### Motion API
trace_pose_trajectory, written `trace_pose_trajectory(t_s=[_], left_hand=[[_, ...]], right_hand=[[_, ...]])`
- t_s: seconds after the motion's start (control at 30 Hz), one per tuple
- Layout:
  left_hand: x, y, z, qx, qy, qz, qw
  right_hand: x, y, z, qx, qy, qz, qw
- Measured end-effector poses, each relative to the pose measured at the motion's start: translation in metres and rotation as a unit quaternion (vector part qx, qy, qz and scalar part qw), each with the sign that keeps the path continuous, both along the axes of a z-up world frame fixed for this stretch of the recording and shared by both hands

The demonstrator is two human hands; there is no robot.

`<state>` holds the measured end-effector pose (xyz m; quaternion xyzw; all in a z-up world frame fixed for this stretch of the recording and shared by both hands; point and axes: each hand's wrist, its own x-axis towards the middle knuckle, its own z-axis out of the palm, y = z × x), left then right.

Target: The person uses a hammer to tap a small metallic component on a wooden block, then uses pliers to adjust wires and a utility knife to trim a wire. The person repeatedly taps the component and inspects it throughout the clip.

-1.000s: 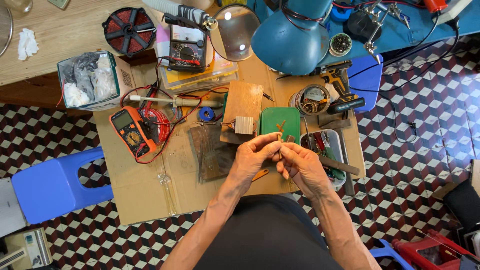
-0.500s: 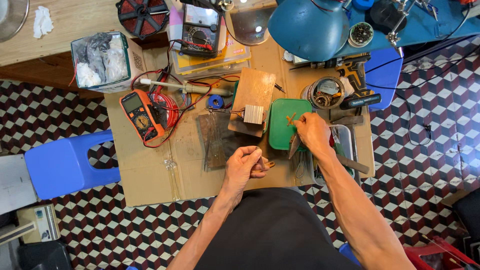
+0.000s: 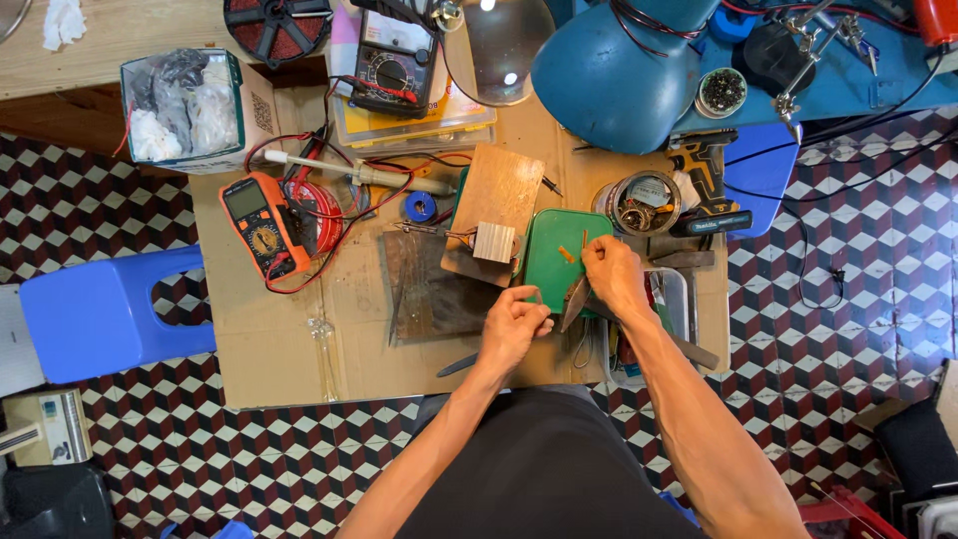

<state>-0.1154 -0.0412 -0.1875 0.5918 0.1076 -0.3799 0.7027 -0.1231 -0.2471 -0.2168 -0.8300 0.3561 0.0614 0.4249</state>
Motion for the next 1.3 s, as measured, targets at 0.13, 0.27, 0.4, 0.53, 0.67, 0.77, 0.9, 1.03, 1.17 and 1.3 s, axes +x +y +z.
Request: trace_pose_trajectory(t_s=[0.13,0.27,0.4,0.53,0.67,0.77,0.9,1.03,1.17,1.3], left_hand=[[0.007,-0.031,-0.019,0.154,-0.097,-0.062,0.981],[0.014,-0.049,-0.020,0.195,-0.230,-0.051,0.952],[0.011,-0.051,0.008,0.171,-0.310,-0.014,0.935],[0.017,-0.056,0.049,-0.017,-0.065,0.041,0.997],[0.028,-0.048,0.080,-0.107,0.004,0.046,0.993],[0.029,-0.040,0.092,-0.180,0.057,0.056,0.980],[0.029,-0.032,0.101,-0.275,0.127,0.062,0.951],[0.029,-0.028,0.110,-0.281,0.153,0.069,0.945],[0.026,-0.021,0.111,-0.284,0.166,0.067,0.942],[0.022,-0.019,0.108,-0.302,0.194,0.064,0.931]], right_hand=[[-0.011,-0.006,0.032,0.236,-0.066,-0.074,0.967],[-0.021,-0.004,0.061,0.312,-0.102,-0.104,0.939],[-0.029,0.003,0.085,0.302,-0.162,-0.092,0.935],[-0.036,0.019,0.106,0.286,-0.168,-0.120,0.936],[-0.038,0.032,0.130,0.267,-0.177,-0.092,0.943],[-0.041,0.039,0.147,0.315,-0.201,-0.096,0.922],[-0.050,0.051,0.168,0.418,-0.281,-0.155,0.850],[-0.054,0.070,0.179,0.385,-0.313,-0.170,0.852],[-0.057,0.079,0.181,0.381,-0.336,-0.176,0.843],[-0.061,0.084,0.182,0.380,-0.340,-0.188,0.840]])
